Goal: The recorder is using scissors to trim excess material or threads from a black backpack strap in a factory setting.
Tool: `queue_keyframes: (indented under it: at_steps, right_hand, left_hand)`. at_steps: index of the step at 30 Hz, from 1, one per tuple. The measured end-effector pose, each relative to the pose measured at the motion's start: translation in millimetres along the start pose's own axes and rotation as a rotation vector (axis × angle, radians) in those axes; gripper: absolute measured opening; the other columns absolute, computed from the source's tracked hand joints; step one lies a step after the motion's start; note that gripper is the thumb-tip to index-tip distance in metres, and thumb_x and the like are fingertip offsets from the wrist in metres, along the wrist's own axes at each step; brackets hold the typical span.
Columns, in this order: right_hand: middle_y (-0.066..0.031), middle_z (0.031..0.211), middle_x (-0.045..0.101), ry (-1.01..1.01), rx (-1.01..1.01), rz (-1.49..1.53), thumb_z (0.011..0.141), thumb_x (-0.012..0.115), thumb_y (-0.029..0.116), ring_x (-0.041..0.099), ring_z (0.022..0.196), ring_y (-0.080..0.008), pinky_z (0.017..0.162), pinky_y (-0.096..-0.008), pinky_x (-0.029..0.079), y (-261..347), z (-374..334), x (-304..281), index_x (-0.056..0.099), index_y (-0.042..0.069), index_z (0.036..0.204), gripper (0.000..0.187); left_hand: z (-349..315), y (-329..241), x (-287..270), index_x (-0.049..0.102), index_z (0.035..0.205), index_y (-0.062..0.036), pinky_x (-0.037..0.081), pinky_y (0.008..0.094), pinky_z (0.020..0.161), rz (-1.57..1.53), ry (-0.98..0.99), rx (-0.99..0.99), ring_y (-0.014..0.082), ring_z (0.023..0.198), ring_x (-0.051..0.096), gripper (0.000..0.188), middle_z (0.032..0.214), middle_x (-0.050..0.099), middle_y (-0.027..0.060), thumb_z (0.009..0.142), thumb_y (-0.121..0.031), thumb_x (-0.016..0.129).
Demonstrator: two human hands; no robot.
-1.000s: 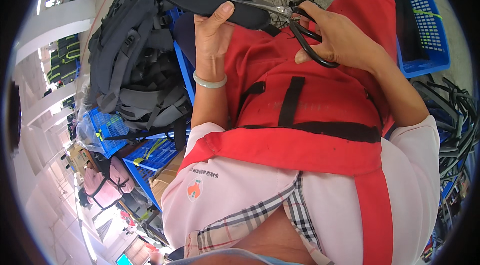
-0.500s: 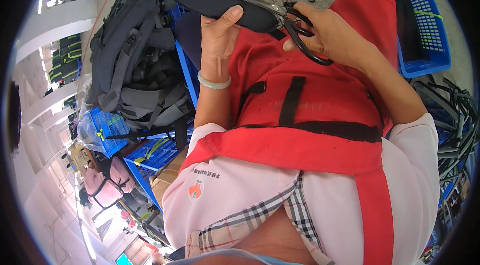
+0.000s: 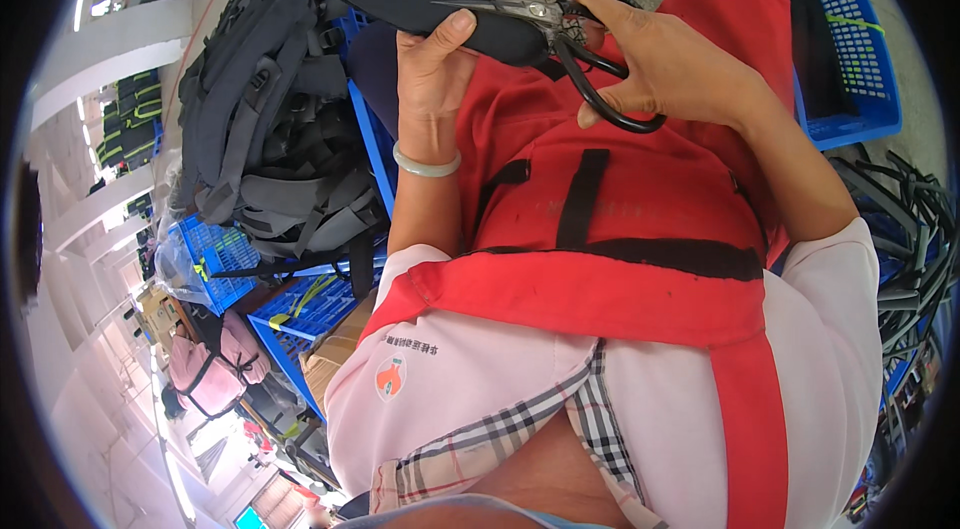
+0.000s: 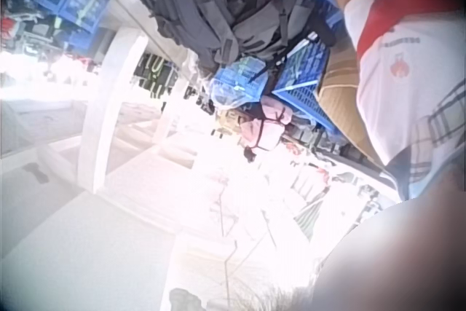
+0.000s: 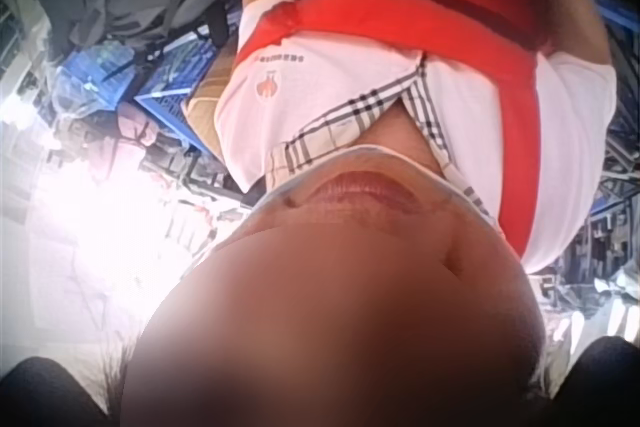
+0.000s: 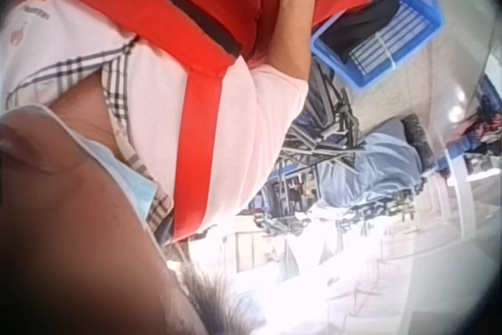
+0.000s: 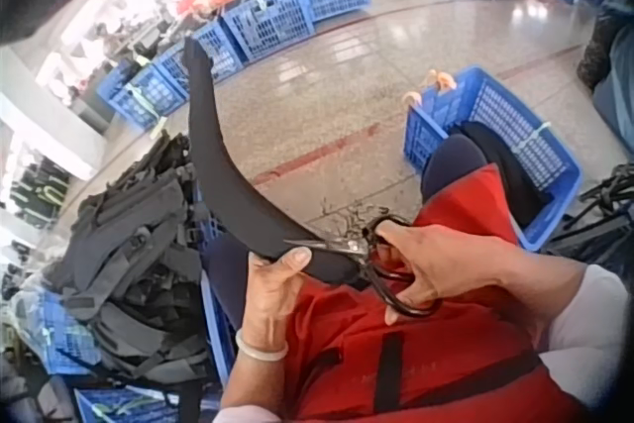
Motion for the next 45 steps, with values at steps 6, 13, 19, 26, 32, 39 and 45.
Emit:
queue_keyframes:
  at_steps: [6,13,19,26,32,39,45]
  right_hand:
    - [-0.016,0.08,0.055,-0.039,-0.078,-0.046,0.065,0.083,0.037,0.055,0.066,-0.0348,0.06,-0.0429,0.041,0,-2,0,0.041,0.003,0.11,0.071]
    - [-0.013,0.067,0.052,0.024,0.141,0.11,0.076,0.077,0.033,0.05,0.061,-0.0298,0.058,-0.0387,0.041,-8,3,6,0.047,0.002,0.094,0.047]
    - [-0.0146,0.069,0.055,-0.06,0.134,0.098,0.077,0.077,0.027,0.048,0.06,-0.0264,0.059,-0.0364,0.042,-4,4,-2,0.049,0.0,0.092,0.041]
    - [-0.0153,0.073,0.059,-0.132,0.042,0.089,0.08,0.073,0.02,0.053,0.063,-0.0292,0.062,-0.0352,0.045,-7,6,-2,0.05,0.001,0.093,0.032]
    - [-0.0167,0.076,0.06,-0.124,0.144,0.076,0.081,0.072,0.02,0.058,0.068,-0.0318,0.063,-0.0353,0.045,-31,7,5,0.049,0.002,0.101,0.035]
    - [-0.0142,0.079,0.056,-0.109,-0.017,0.129,0.074,0.079,0.03,0.053,0.072,-0.0272,0.068,-0.0343,0.044,-19,-2,-5,0.048,0.003,0.113,0.057]
    - [-0.0156,0.088,0.059,-0.028,0.001,0.117,0.072,0.08,0.032,0.053,0.076,-0.03,0.07,-0.0357,0.045,-18,-2,5,0.046,0.003,0.118,0.065]
  left_hand:
    - [0,-1,4,0.066,0.092,-0.0025,0.053,0.0297,0.075,0.011,0.026,-0.006,0.0159,0.079,0.066,0.017,0.087,0.068,0.0055,0.078,0.008,0.068]
    - [1,2,6,0.066,0.092,-0.0033,0.053,0.0297,0.075,-0.01,0.004,0.008,0.0156,0.079,0.065,0.018,0.086,0.067,0.0051,0.078,0.008,0.068]
    - [-1,0,12,0.065,0.094,-0.0037,0.054,0.0298,0.076,0.011,0.033,0.03,0.0157,0.08,0.065,0.021,0.087,0.067,0.0049,0.078,0.009,0.068]
    - [4,5,-14,0.062,0.107,-0.004,0.053,0.0388,0.085,-0.253,0.042,-0.088,0.0232,0.092,0.064,0.021,0.1,0.065,0.01,0.087,-0.01,0.064]
    - [2,2,3,0.065,0.095,-0.0047,0.055,0.035,0.079,-0.164,0.019,-0.052,0.0192,0.083,0.066,0.015,0.09,0.068,0.0069,0.082,0.003,0.066]
    - [4,-10,-6,0.066,0.101,-0.0076,0.053,0.0366,0.084,-0.1,0.057,0.012,0.0203,0.093,0.065,0.021,0.099,0.067,0.0074,0.082,0.0,0.068]
    - [-2,3,-4,0.065,0.101,-0.0069,0.053,0.0366,0.083,-0.057,0.078,-0.016,0.0206,0.09,0.066,0.021,0.097,0.067,0.0077,0.082,0.002,0.066]
Point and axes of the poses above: each hand's wrist, its own z-axis towards the middle knuckle, its own x-axis out of the palm, y = z × x, the point moved 10 cm from there along z, towards the middle knuckle
